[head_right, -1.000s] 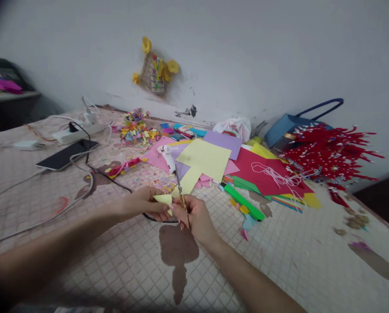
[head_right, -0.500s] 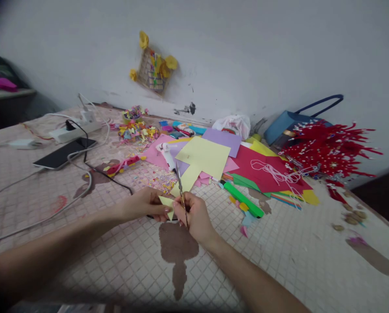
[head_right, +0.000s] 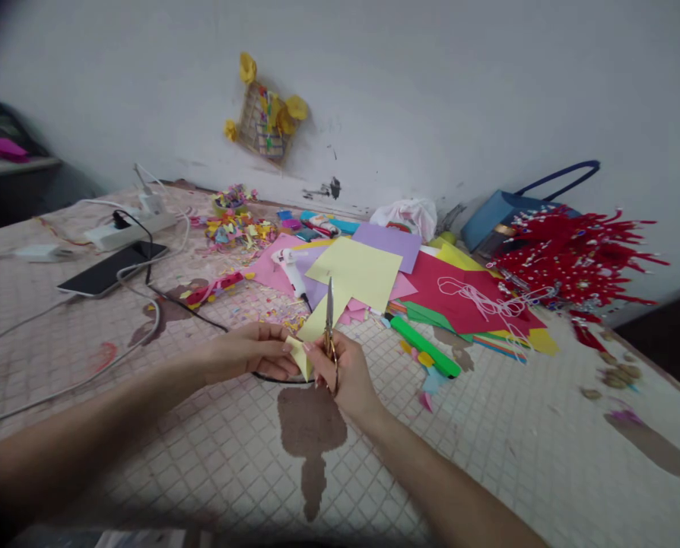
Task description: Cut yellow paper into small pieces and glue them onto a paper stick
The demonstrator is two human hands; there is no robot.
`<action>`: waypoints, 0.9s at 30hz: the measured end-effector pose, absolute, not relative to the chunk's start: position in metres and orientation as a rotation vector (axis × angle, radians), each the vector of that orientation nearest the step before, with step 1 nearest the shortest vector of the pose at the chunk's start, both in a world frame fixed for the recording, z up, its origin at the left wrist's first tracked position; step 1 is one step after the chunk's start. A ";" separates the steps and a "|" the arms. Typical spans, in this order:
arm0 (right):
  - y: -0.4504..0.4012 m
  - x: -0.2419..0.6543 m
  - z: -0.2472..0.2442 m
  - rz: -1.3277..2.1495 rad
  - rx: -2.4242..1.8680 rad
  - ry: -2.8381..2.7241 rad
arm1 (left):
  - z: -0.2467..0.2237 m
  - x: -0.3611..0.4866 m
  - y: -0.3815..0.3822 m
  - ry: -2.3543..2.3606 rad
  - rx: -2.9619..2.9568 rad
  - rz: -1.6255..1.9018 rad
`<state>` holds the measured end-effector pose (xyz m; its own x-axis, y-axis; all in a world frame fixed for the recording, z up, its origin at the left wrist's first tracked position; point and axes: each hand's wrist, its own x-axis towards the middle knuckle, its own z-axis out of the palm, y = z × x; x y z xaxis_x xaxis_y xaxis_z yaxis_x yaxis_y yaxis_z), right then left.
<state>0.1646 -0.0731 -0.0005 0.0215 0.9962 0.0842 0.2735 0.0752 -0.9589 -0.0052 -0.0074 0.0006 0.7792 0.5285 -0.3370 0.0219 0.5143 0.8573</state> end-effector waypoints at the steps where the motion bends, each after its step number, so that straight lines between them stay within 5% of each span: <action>1: -0.073 0.165 0.000 0.986 -1.361 -1.411 | 0.000 -0.006 -0.007 0.616 0.973 0.327; 9: -0.076 0.162 0.002 0.866 -1.367 -1.423 | -0.004 -0.005 -0.007 0.632 1.017 0.341; 20: -0.069 0.170 -0.003 1.188 -1.277 -1.123 | -0.002 -0.003 -0.004 0.641 1.286 0.742; 27: -0.066 0.172 -0.005 1.256 -1.207 -1.038 | 0.001 -0.003 -0.007 0.551 1.567 0.672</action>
